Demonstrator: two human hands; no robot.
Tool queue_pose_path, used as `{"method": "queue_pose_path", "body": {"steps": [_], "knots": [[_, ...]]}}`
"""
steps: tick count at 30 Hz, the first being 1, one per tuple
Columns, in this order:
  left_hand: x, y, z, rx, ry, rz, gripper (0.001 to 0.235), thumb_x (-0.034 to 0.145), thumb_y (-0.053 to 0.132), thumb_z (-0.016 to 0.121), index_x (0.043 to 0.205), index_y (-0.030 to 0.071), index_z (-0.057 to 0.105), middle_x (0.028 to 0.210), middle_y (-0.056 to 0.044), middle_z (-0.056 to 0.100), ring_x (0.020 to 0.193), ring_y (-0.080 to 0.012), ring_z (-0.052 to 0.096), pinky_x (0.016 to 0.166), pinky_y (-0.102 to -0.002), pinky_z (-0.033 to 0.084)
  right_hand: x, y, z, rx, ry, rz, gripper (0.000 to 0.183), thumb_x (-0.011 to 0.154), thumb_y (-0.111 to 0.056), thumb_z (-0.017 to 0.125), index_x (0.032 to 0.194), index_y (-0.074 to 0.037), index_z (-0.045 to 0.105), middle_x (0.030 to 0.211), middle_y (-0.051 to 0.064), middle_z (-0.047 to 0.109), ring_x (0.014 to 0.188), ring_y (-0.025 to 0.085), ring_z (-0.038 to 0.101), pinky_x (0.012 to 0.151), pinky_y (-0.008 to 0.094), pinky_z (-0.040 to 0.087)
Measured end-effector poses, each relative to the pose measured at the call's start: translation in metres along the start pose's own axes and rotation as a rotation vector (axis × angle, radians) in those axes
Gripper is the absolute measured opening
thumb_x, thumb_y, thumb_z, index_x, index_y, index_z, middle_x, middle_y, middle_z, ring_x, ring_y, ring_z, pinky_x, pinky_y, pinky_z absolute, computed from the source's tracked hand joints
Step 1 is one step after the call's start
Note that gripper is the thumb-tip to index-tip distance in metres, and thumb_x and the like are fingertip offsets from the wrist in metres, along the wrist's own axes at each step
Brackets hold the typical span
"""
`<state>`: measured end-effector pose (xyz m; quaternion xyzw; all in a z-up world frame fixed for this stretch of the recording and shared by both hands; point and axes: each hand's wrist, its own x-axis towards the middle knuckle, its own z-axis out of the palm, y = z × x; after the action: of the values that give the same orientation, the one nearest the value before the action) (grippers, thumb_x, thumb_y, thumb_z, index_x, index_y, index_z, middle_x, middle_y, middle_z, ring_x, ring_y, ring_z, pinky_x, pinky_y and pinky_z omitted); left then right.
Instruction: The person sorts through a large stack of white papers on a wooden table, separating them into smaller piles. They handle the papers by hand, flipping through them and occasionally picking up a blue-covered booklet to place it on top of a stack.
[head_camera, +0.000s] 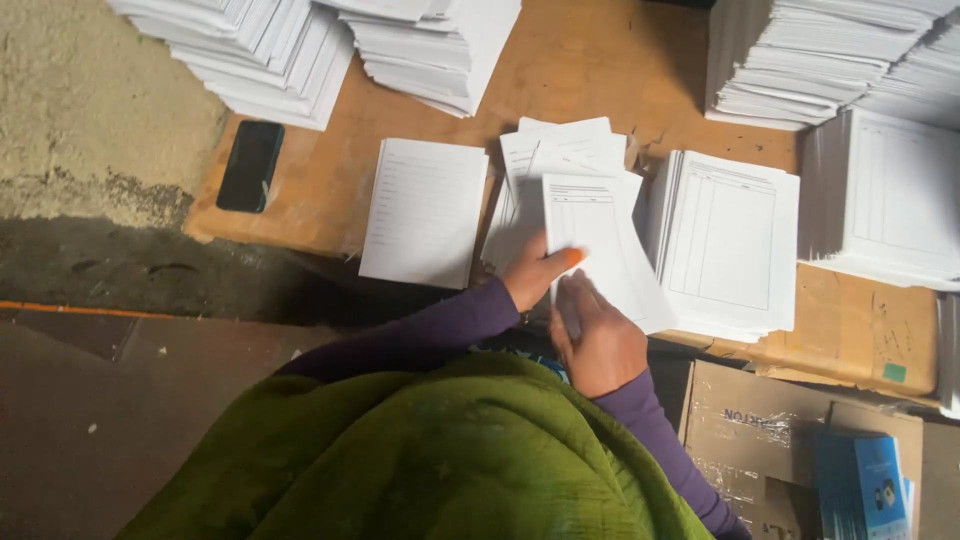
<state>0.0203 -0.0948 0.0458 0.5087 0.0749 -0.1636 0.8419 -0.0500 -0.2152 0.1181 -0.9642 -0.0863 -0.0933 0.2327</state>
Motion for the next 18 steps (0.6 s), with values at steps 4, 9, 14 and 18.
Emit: {"method": "queue_pose_path", "body": {"steps": [4, 9, 14, 18], "knots": [[-0.012, 0.012, -0.016, 0.270, -0.035, 0.379, 0.045, 0.095, 0.020, 0.066, 0.136, 0.007, 0.053, 0.129, -0.015, 0.060, 0.117, -0.0238, 0.056, 0.097, -0.042, 0.050, 0.007, 0.038, -0.021, 0.162, 0.262, 0.064, 0.045, 0.086, -0.032, 0.075, 0.124, -0.011, 0.064, 0.108, 0.013, 0.069, 0.088, 0.037, 0.068, 0.078, 0.048, 0.054], [-0.045, 0.051, -0.020, 0.508, -0.092, 0.571, 0.025, 0.099, 0.012, 0.053, 0.120, 0.004, 0.064, 0.109, -0.017, 0.070, 0.102, -0.0247, 0.067, 0.086, -0.042, 0.057, 0.017, 0.091, -0.005, 0.738, 0.216, 0.036, 0.072, 0.073, -0.011, 0.083, 0.134, -0.002, 0.047, 0.127, 0.019, 0.058, 0.121, 0.040, 0.054, 0.100, 0.053, 0.044], [-0.066, 0.075, -0.010, 0.474, -0.319, 0.824, 0.031, 0.103, 0.009, 0.041, 0.112, 0.004, 0.071, 0.110, -0.016, 0.071, 0.109, -0.0300, 0.066, 0.093, -0.043, 0.053, 0.016, 0.059, 0.004, 1.133, 0.196, 0.019, 0.018, 0.081, -0.005, 0.072, 0.094, 0.007, 0.069, 0.090, 0.021, 0.070, 0.097, 0.031, 0.068, 0.093, 0.042, 0.051], [-0.069, 0.078, -0.006, 0.480, -0.388, 0.887, 0.026, 0.102, 0.007, 0.046, 0.109, 0.001, 0.070, 0.110, -0.017, 0.071, 0.107, -0.0331, 0.066, 0.093, -0.046, 0.053, 0.025, 0.116, 0.035, 1.074, 0.151, -0.213, 0.022, 0.088, -0.003, 0.065, 0.106, 0.008, 0.067, 0.110, 0.018, 0.068, 0.118, 0.026, 0.059, 0.115, 0.042, 0.036]]}}
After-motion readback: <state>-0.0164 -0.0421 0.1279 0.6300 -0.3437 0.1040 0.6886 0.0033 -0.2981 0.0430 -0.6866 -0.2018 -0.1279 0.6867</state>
